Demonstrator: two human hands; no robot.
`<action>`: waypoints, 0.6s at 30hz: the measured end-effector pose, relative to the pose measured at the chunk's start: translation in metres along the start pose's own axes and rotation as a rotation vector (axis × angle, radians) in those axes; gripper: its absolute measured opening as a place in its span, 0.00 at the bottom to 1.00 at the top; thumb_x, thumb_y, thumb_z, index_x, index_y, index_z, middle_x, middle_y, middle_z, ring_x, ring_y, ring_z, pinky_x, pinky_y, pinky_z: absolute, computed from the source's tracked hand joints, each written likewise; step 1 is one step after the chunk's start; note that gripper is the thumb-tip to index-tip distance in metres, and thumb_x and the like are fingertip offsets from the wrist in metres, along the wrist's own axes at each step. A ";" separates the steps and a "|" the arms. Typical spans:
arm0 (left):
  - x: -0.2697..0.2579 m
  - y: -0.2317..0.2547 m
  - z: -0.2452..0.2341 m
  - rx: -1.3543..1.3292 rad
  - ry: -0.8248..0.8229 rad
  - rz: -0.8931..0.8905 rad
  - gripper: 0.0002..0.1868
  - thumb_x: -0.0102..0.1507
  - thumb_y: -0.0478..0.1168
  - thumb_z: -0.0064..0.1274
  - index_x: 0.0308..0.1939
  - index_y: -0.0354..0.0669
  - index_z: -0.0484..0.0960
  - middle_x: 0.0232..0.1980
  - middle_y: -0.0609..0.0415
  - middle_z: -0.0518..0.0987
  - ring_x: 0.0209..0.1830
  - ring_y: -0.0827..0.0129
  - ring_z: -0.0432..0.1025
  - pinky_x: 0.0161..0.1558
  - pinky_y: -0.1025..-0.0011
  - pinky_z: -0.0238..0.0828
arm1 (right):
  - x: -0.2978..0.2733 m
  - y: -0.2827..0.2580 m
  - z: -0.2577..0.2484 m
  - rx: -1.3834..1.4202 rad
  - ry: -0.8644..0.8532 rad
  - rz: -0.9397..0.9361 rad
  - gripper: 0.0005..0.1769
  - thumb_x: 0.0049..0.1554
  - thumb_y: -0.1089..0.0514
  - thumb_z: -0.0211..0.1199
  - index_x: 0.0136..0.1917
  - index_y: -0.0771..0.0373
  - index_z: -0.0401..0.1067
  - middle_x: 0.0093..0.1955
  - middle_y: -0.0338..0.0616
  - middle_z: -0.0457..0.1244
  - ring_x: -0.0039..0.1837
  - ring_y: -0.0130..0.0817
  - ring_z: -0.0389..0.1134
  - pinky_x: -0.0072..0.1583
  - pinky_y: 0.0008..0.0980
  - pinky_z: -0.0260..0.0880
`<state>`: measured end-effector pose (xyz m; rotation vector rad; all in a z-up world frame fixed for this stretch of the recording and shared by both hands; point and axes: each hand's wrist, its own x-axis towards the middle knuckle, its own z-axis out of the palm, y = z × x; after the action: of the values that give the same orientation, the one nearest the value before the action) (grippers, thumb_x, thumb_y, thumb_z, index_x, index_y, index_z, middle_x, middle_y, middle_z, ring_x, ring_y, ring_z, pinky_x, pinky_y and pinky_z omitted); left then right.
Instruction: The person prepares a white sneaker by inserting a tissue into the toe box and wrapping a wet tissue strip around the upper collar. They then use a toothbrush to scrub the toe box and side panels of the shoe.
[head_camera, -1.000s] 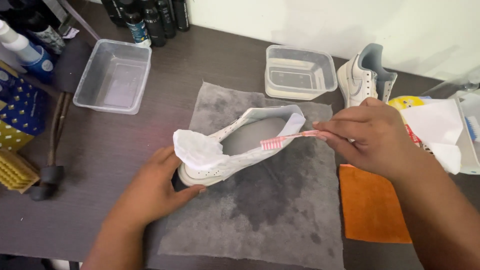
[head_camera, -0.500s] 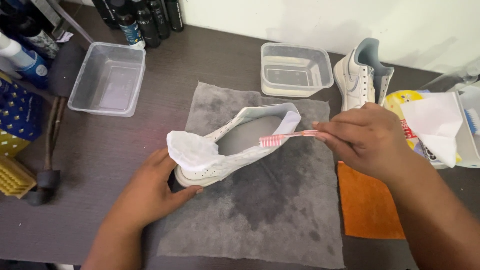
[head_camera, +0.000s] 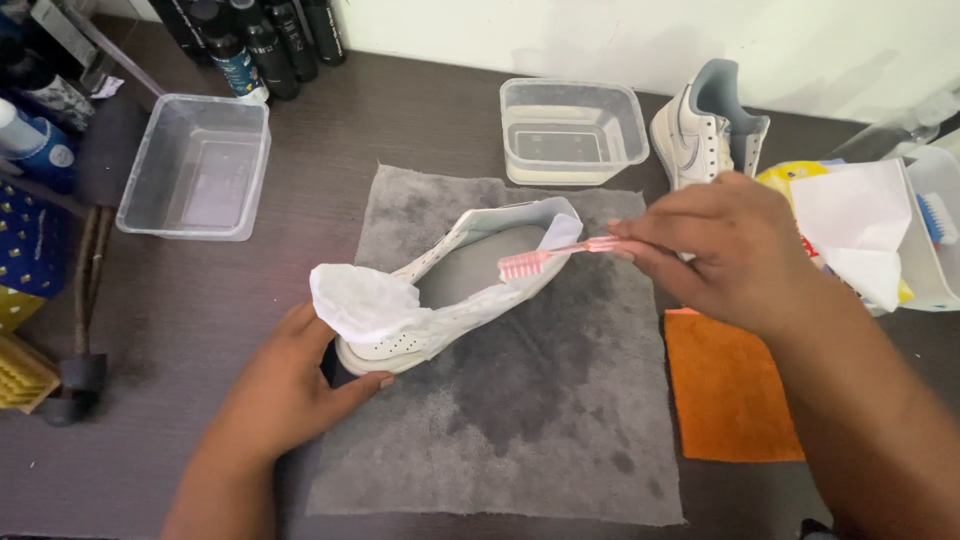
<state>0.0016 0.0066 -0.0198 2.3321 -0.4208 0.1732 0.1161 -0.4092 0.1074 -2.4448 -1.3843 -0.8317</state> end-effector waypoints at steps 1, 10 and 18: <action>0.000 -0.001 0.000 -0.005 0.010 0.024 0.38 0.53 0.50 0.73 0.64 0.43 0.78 0.67 0.44 0.78 0.69 0.52 0.72 0.67 0.59 0.67 | 0.010 -0.002 -0.004 0.039 -0.015 -0.036 0.07 0.64 0.52 0.74 0.54 0.53 0.85 0.44 0.33 0.71 0.42 0.26 0.69 0.44 0.31 0.54; 0.002 0.001 -0.003 0.025 -0.008 0.008 0.38 0.53 0.51 0.74 0.64 0.44 0.78 0.67 0.44 0.79 0.69 0.52 0.71 0.67 0.59 0.66 | 0.054 -0.003 -0.005 0.058 -0.134 -0.203 0.07 0.64 0.48 0.71 0.51 0.50 0.85 0.41 0.27 0.72 0.44 0.25 0.71 0.41 0.35 0.48; 0.002 0.008 -0.008 0.002 -0.004 0.019 0.38 0.55 0.51 0.72 0.65 0.42 0.78 0.68 0.44 0.77 0.70 0.52 0.71 0.68 0.59 0.66 | 0.071 0.004 0.004 0.058 -0.317 -0.151 0.12 0.65 0.42 0.66 0.47 0.44 0.86 0.38 0.18 0.72 0.34 0.26 0.66 0.42 0.36 0.53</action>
<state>0.0006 0.0062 -0.0086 2.3317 -0.4447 0.1780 0.1490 -0.3586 0.1449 -2.5326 -1.6915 -0.4352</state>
